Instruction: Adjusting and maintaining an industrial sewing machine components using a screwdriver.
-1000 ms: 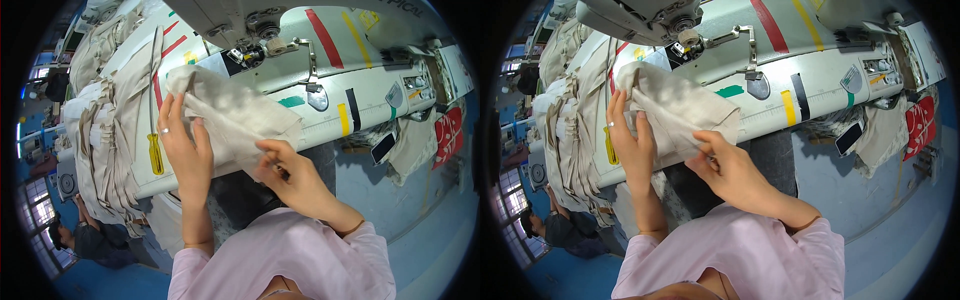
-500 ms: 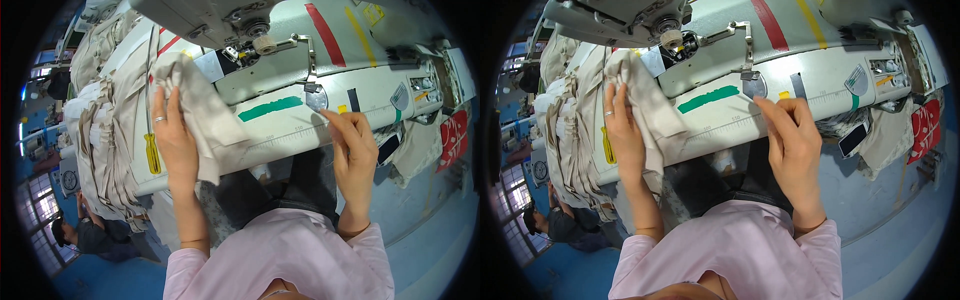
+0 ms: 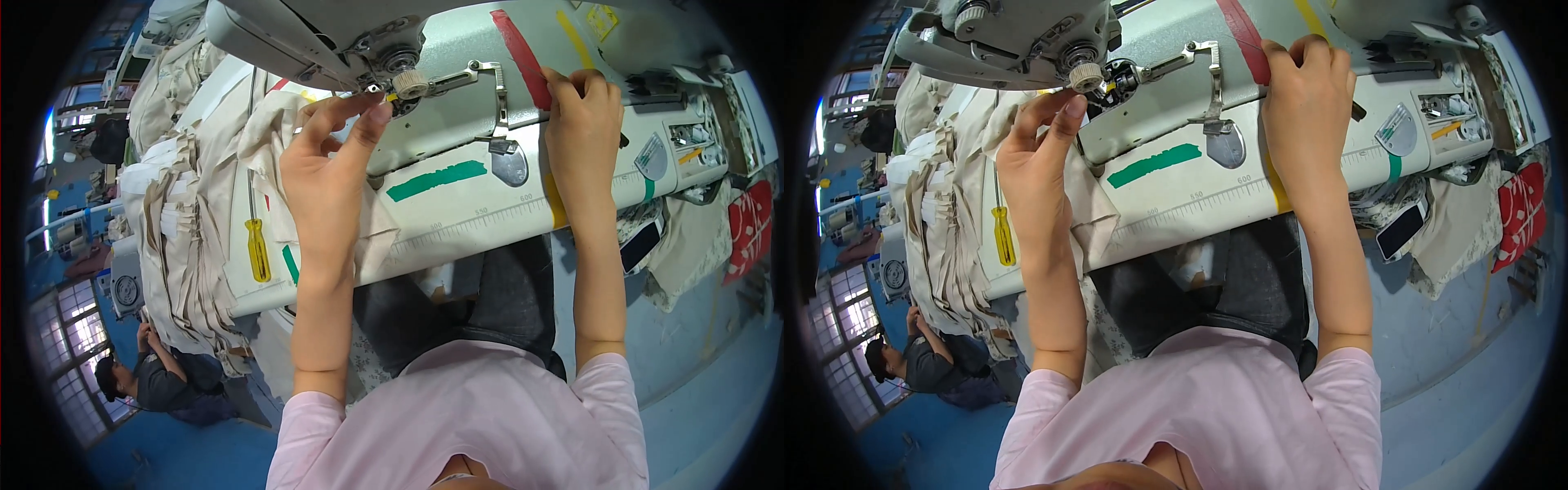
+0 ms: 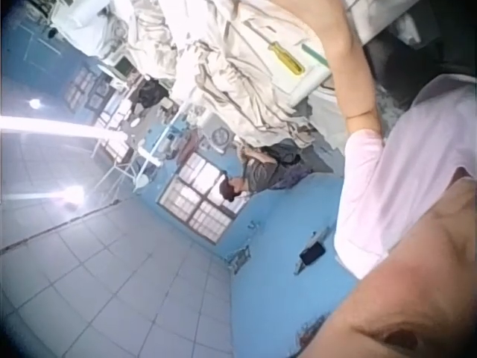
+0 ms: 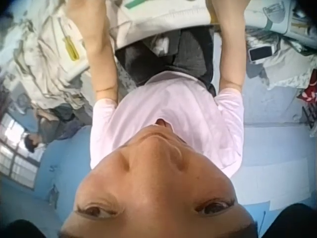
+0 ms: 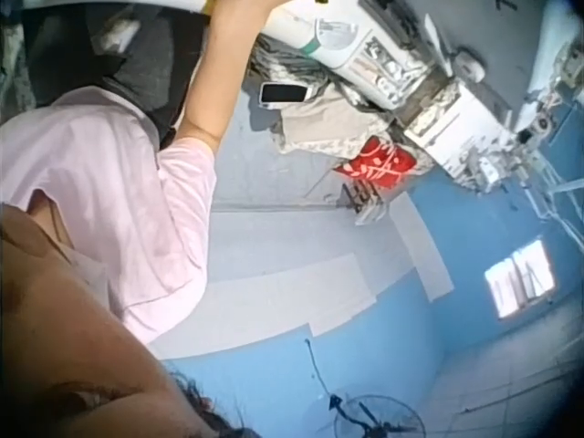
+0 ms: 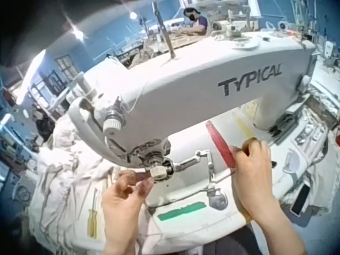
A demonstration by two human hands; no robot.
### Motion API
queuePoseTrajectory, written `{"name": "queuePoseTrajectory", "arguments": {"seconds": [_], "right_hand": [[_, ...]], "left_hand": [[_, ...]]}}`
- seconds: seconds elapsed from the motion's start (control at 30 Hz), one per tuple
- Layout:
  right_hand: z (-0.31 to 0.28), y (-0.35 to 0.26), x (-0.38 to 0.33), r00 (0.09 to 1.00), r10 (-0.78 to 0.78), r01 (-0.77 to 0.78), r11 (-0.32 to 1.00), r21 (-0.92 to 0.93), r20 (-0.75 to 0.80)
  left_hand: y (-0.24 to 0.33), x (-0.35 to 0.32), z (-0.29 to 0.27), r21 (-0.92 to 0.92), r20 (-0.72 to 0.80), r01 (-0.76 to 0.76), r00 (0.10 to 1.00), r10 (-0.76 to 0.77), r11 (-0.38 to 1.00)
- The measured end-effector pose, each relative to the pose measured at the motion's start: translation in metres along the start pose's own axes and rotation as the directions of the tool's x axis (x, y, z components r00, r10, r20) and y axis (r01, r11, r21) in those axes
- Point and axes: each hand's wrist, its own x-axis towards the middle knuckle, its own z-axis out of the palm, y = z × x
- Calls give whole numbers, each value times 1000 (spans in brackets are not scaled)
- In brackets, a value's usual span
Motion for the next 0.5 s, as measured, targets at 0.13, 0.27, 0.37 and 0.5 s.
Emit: {"name": "queuePoseTrajectory", "arguments": {"seconds": [0.13,0.27,0.37,0.5], "right_hand": [[-2,-3,-1,1000,8,-8,999,-33,-4],[-2,0,-2,999,39,-40,997,-63,-2],[0,2,-2,999,33,-34,996,-88,-6],[0,2,-2,999,48,-49,995,-82,-16]], "left_hand": [[-18,-16,-14,-84,-61,-105,993,100,991],[-29,-53,-36,-275,-99,-192,980,170,942],[-30,-66,-51,-464,-96,-267,963,252,845],[-14,-74,-76,-783,-67,-265,935,348,563]]}}
